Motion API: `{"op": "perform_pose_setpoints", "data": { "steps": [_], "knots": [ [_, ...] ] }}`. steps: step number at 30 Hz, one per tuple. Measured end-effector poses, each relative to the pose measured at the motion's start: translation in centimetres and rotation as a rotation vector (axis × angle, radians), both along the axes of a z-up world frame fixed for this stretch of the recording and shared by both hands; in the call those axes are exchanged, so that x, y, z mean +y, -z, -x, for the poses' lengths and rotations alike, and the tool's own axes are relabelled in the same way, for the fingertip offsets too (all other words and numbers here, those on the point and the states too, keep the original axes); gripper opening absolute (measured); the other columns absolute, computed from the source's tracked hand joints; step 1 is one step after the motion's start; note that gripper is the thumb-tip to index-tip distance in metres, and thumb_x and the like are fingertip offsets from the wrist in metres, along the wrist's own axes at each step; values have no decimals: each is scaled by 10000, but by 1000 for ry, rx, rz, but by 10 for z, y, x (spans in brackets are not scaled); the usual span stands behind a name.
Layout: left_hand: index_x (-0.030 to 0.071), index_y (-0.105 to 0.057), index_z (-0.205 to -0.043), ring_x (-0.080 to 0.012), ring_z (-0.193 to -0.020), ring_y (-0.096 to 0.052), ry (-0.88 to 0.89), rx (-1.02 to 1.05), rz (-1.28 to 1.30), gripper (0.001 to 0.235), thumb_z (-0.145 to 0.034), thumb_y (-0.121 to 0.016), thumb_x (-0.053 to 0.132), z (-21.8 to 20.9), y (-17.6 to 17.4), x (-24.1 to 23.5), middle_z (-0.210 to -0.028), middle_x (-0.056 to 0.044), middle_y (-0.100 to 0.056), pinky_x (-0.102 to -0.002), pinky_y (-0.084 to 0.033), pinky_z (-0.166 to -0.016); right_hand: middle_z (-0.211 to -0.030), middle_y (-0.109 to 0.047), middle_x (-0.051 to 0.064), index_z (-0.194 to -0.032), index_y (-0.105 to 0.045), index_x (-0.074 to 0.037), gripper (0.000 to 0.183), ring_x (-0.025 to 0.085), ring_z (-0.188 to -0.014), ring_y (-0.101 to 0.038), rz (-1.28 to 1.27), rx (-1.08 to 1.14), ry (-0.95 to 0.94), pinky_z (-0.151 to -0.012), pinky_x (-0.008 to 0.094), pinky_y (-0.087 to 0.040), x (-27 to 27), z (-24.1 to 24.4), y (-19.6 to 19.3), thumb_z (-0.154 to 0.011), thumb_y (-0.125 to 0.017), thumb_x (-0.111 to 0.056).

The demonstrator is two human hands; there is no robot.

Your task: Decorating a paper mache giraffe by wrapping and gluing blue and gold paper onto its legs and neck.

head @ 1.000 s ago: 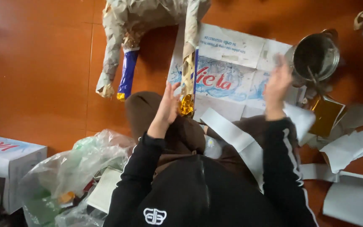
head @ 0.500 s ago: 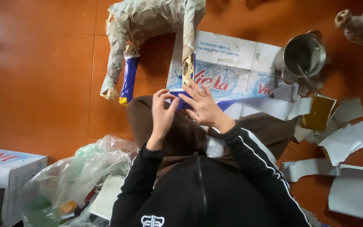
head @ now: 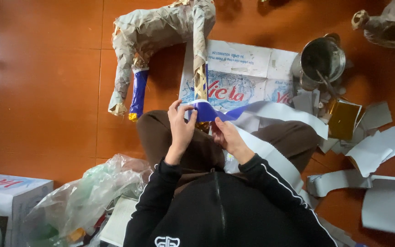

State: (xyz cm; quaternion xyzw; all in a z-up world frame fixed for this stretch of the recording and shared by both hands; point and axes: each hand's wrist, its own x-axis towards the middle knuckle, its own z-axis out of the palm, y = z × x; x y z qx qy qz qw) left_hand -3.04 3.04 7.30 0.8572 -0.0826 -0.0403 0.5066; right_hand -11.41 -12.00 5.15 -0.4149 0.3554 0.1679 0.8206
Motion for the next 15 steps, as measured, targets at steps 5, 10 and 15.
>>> {"op": "perform_pose_setpoints", "data": {
  "steps": [5,10,15],
  "knots": [
    [159,-658,-1062,-278,-1117,-515,3,-150,-195,169,-906,-721,167,2,2,-4,-1193,-69,-486,-411,-445,-932,-771,-662,46,-902,-589,-114,254,141,-612,-633,184,-15,285,-426,186,-419,4,-13,16,-887,-784,-277],
    [87,-598,-1276,-357,-1180,-541,70,-17,-164,278,-1022,-516,165,6,3,-9,-1245,-160,-543,-470,-446,-978,-841,-697,99,-920,-663,-10,190,200,-721,-701,212,-117,447,-723,335,-591,23,-22,-13,-865,-792,-139],
    [-38,-388,-1457,-510,-1240,-511,121,291,-30,458,-1067,-336,196,13,-8,-16,-1339,-368,-514,-601,-415,-1041,-853,-686,135,-943,-640,45,219,245,-740,-703,184,-111,486,-792,422,-597,26,-20,-19,-865,-782,-103]
  ]
}}
